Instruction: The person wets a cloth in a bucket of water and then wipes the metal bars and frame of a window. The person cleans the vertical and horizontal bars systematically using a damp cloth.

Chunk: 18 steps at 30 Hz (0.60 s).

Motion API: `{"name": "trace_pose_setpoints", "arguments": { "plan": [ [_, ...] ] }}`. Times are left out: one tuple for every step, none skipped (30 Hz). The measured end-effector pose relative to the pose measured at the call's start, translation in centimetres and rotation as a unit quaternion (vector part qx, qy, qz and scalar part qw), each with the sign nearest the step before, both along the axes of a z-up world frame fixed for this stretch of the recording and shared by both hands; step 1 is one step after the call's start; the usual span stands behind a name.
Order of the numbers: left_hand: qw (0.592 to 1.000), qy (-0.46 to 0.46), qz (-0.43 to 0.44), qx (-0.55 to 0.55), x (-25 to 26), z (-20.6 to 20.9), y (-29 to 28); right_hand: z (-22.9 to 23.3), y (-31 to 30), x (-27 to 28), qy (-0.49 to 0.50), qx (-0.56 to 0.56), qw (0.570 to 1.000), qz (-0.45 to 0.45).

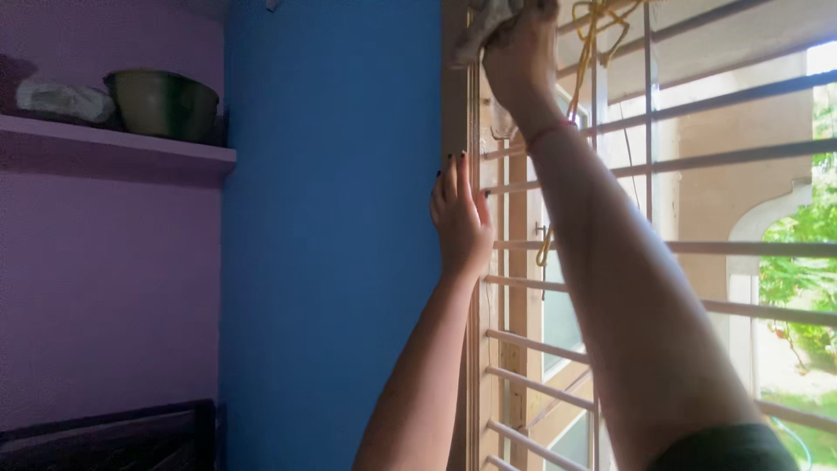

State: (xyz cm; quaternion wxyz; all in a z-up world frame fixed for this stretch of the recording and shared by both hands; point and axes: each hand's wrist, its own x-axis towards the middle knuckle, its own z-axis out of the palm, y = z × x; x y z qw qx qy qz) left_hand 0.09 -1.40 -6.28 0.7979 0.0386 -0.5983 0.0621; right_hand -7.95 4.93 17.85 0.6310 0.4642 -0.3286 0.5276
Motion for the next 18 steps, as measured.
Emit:
{"name": "trace_pose_setpoints", "arguments": {
  "plan": [
    [1.0,0.005,-0.014,-0.001,0.0,0.0,-0.1,0.6,-1.7,0.4,0.011,0.011,0.999,-0.037],
    [1.0,0.006,-0.024,-0.009,-0.2,0.3,-0.2,1.1,-3.3,0.4,0.005,0.025,0.992,-0.122],
    [0.999,0.007,-0.034,-0.017,-0.4,0.7,-0.2,1.0,-4.8,0.7,-0.001,0.037,0.978,-0.205],
    [0.999,0.004,-0.043,-0.022,-0.4,0.3,-0.3,0.7,-5.9,0.9,-0.01,0.052,0.956,-0.288],
    [0.999,0.004,-0.039,-0.026,-0.4,0.0,-0.4,0.6,-6.4,1.2,-0.017,0.054,0.958,-0.282],
    [0.999,0.004,-0.033,-0.031,-0.3,-0.2,-0.6,0.6,-6.6,1.5,-0.024,0.054,0.96,-0.274],
    [0.999,0.003,-0.027,-0.036,-0.2,-0.6,-0.6,0.8,-6.4,1.9,-0.032,0.053,0.962,-0.266],
    [0.999,0.0,-0.038,-0.03,-0.1,-0.4,-0.5,1.6,-5.3,2.4,-0.104,0.115,0.963,-0.221],
    [0.999,-0.003,-0.049,-0.024,-0.1,0.0,-0.4,2.5,-4.2,2.9,-0.174,0.176,0.954,-0.171],
    [0.998,-0.006,-0.06,-0.014,-0.2,0.1,-0.3,3.0,-3.6,3.2,-0.24,0.239,0.933,-0.119],
    [0.998,-0.005,-0.055,-0.029,-0.3,0.4,-0.4,3.7,-2.9,3.5,-0.225,0.234,0.93,-0.173],
    [0.998,-0.001,-0.049,-0.034,-0.4,0.2,-0.5,3.9,-2.9,3.8,-0.206,0.237,0.921,-0.229],
    [0.998,0.002,-0.044,-0.04,-0.5,0.2,-0.8,3.8,-3.3,3.9,-0.185,0.239,0.91,-0.283],
    [0.999,-0.001,-0.033,-0.033,-0.7,-0.1,-1.3,3.1,-4.2,3.3,-0.174,0.215,0.908,-0.314],
    [0.999,-0.004,-0.023,-0.026,-0.7,-0.3,-1.9,2.2,-5.1,2.7,-0.162,0.191,0.905,-0.344],
    [1.0,0.0,-0.019,-0.025,-0.8,-0.1,-1.8,1.7,-5.2,2.4,-0.147,0.158,0.9,-0.379],
    [1.0,0.001,-0.018,-0.023,-0.5,-0.1,-1.7,0.8,-5.8,2.3,-0.125,0.118,0.924,-0.34],
    [0.999,0.002,-0.018,-0.026,-0.5,0.2,-1.5,0.0,-6.1,1.9,-0.104,0.072,0.945,-0.301]
  ]
}}
